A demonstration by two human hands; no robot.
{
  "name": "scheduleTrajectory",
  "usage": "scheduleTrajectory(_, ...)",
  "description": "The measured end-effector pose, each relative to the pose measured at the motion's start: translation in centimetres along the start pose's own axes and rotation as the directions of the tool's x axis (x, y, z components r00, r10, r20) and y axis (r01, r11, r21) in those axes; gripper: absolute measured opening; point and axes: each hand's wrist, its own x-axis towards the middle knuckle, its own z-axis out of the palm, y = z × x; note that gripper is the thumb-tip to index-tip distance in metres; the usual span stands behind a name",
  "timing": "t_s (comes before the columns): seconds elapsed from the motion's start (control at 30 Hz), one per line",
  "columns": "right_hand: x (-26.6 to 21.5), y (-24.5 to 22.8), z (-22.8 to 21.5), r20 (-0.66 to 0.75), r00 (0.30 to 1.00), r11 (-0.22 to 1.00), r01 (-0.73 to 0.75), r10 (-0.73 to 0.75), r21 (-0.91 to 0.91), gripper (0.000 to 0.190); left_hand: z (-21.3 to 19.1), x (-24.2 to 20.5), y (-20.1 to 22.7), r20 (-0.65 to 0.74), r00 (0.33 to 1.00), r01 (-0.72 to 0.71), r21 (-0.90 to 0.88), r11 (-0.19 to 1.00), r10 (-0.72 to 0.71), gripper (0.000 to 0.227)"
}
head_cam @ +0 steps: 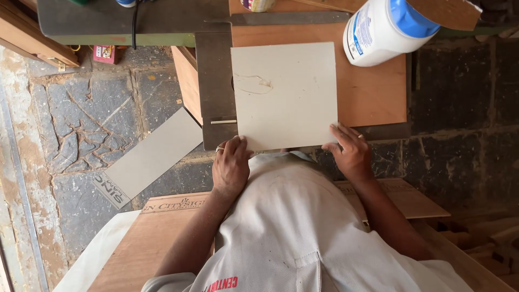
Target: The recorder is applying tape to the edges of wood panels in a workshop environment.
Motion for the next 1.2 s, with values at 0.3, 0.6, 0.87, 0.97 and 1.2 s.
scheduleTrajectory(0.3, -0.1, -1.8, -0.3, 0.024, 1.0, 0.999, -0.004, 0.005, -0.046, 0.049, -0.4, 0.1, 0.4, -0.014, 1.0, -0.013, 0.069, 0.998, 0.014, 0.04)
scheduleTrajectory(0.6, -0.9, -3.0, 0.9, 0.048, 0.996, 0.973, -0.066, 0.079, -0.222, 0.044, -0.3, 0.0, 0.2, 0.149, 0.989, -0.045, 0.238, 0.97, 0.009, 0.042)
scheduleTrajectory(0.87, -1.3, -2.6, 1.0, 0.051, 0.995, 0.969, -0.067, 0.082, -0.236, 0.043, -0.7, 0.7, 0.0, 0.206, 0.975, -0.148, 0.293, 0.945, 0.089, 0.048)
scheduleTrajectory(0.97, 1.3, -5.6, -1.5, 0.149, 0.983, 0.953, -0.056, 0.105, -0.298, 0.048, -0.8, 0.7, -0.2, 0.241, 0.968, -0.136, 0.261, 0.956, 0.072, 0.045)
scheduleTrajectory(1.2, 8.1, -9.5, 5.5, 0.471, 0.786, 0.904, 0.424, -0.4, 0.061, 0.077, -1.4, 0.9, 0.1, 0.176, 0.977, -0.158, 0.223, 0.962, 0.119, 0.044)
